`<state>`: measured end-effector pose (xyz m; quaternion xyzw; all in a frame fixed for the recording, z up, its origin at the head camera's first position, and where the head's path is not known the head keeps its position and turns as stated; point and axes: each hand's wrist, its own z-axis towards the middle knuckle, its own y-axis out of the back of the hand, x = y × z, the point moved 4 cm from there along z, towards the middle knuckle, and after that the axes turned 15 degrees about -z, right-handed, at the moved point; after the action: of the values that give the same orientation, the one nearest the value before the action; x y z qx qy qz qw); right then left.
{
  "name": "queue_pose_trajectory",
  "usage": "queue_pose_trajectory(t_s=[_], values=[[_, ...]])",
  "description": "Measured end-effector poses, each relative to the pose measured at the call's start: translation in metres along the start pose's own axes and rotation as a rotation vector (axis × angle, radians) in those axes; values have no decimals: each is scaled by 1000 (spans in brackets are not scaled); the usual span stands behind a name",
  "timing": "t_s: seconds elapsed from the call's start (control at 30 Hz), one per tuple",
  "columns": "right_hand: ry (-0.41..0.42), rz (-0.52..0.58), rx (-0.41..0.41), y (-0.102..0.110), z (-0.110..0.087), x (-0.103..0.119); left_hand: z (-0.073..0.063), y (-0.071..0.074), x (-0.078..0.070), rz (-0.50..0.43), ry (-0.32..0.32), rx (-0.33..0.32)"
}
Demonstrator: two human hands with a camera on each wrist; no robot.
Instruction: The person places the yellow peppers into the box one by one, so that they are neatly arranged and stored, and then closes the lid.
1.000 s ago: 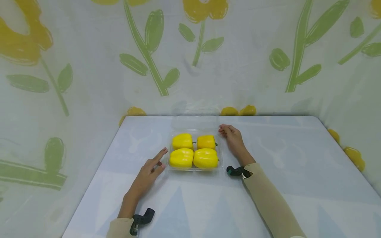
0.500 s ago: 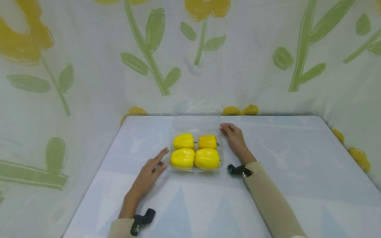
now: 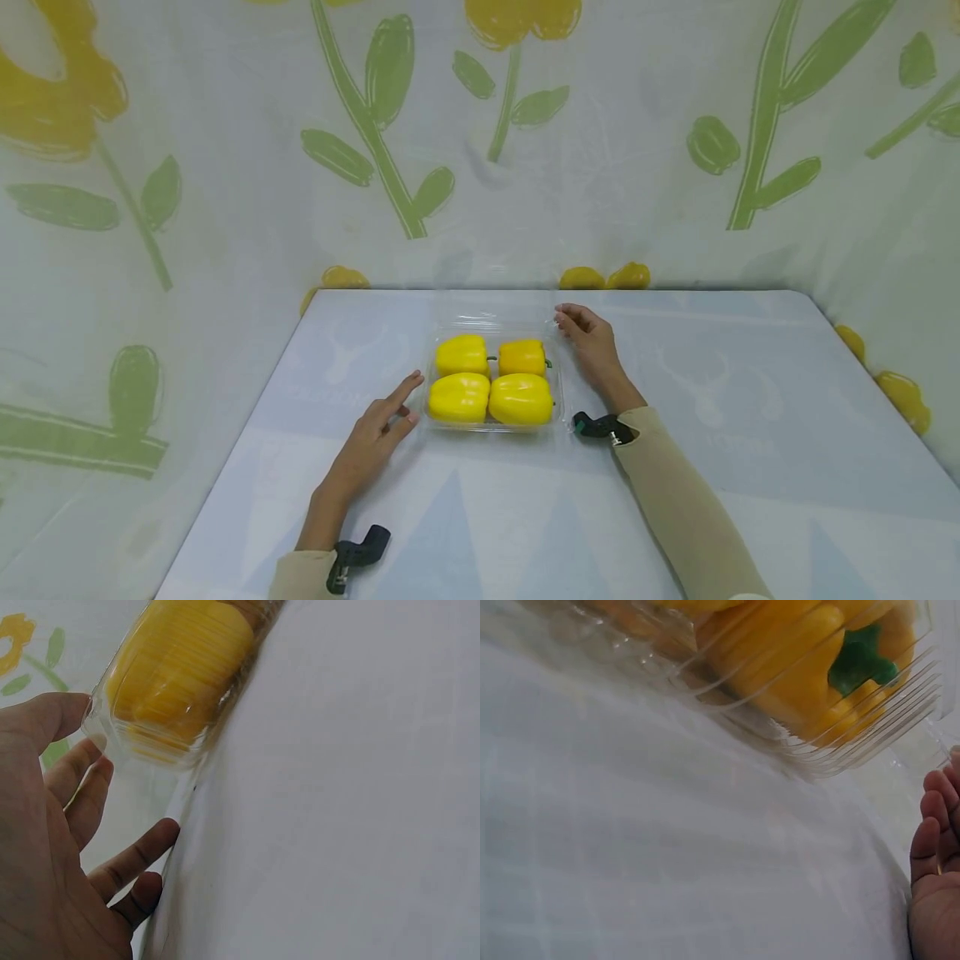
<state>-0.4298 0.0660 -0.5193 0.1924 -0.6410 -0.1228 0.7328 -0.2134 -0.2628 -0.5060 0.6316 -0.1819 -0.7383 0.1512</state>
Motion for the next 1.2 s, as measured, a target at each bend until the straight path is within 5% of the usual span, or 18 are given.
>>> queue_pose_trajectory(t_s=[0.33, 1.2], values=[[58, 37, -94, 10, -11, 5, -2, -2, 0, 10, 18, 1], [113, 96, -30, 19, -22, 5, -2, 1, 2, 18, -12, 3]])
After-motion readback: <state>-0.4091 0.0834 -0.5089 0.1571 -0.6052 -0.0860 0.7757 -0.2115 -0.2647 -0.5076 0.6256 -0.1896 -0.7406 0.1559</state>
